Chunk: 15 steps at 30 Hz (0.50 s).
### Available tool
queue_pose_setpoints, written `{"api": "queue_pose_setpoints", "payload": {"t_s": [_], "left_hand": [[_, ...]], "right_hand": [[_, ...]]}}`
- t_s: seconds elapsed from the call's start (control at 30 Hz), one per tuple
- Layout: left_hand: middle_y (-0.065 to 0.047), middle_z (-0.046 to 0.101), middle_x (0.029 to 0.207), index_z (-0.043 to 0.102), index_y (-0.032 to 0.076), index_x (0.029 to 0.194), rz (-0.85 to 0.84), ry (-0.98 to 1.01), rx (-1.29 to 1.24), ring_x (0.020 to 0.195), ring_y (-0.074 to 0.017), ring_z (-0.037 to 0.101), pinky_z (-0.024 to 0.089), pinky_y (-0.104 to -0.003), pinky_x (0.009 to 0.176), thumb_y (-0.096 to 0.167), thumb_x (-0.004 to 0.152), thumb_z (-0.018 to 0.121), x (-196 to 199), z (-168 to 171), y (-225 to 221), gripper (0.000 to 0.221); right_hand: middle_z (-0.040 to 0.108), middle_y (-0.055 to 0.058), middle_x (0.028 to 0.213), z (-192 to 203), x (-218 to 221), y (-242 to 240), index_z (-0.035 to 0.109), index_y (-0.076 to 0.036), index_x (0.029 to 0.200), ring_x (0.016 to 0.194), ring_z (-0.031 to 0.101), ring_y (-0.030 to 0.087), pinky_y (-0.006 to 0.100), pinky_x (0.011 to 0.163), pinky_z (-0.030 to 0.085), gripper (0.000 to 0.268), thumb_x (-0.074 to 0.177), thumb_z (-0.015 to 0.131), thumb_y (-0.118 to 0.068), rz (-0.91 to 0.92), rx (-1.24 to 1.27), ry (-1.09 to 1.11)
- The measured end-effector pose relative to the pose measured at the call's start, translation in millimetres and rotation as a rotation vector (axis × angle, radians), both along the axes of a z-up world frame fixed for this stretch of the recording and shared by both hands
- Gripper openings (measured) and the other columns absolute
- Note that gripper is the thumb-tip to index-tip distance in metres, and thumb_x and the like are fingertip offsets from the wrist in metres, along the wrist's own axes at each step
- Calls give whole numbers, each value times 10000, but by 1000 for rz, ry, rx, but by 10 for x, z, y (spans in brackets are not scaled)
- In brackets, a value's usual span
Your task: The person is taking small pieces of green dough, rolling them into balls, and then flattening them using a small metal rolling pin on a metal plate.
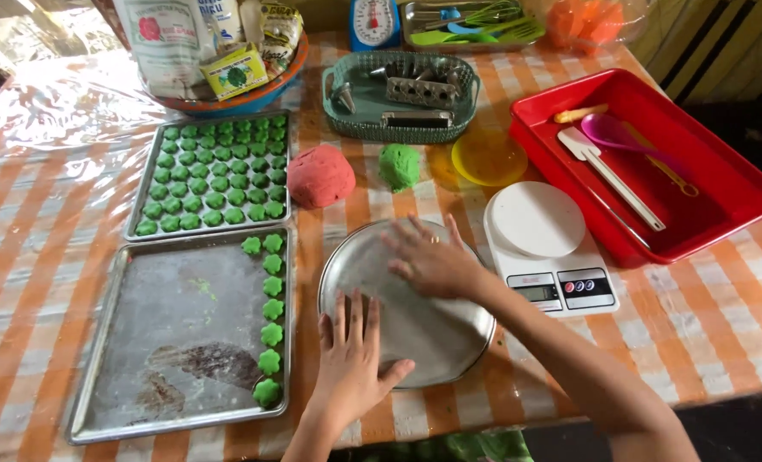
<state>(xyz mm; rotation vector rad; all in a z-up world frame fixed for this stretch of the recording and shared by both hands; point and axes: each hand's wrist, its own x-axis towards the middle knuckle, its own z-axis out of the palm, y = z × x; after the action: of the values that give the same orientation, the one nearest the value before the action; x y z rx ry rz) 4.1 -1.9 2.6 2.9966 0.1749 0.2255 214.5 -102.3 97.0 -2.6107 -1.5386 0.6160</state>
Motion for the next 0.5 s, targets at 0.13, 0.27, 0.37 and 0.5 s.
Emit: {"api": "queue_pose_setpoints", "payload": {"t_s": [0.13,0.27,0.37,0.5], "left_hand": [[-266,15,1694,154,20,1611,0,3,24,1533,-505,-25,149,-681,1122,821,936,543,8,-107,10,1118],[-287,162,1654,268,4,1554,21,-75,103,1546,-499,67,203,-678,1120,829,863,625,23,-212,15,1134],[-289,87,1663,174,-15,1573,15,7,53,1541,-499,21,166,-679,1127,804,902,602,17,-57,10,1142],[-264,74,1689,186,4,1594,6,-23,42,1541,-499,16,147,-685,1129,813,940,494,0,-102,28,1085]], "right_hand": [[34,20,1729,149,6,312,310,-218,1593,1599,-87,252,703,1204,-57,727,981,194,-592,-39,-82,165],[111,-5,1716,17,-214,507,249,-249,1603,1581,-1,260,708,1188,-55,807,927,124,-672,191,-15,-57],[166,-5,1705,-43,-252,465,231,-271,1610,1579,51,274,723,1183,-5,756,959,157,-649,164,71,-69],[28,4,1742,-465,33,243,292,-267,1607,1607,-57,228,656,1165,-208,611,1036,224,-474,-77,660,424]]}}
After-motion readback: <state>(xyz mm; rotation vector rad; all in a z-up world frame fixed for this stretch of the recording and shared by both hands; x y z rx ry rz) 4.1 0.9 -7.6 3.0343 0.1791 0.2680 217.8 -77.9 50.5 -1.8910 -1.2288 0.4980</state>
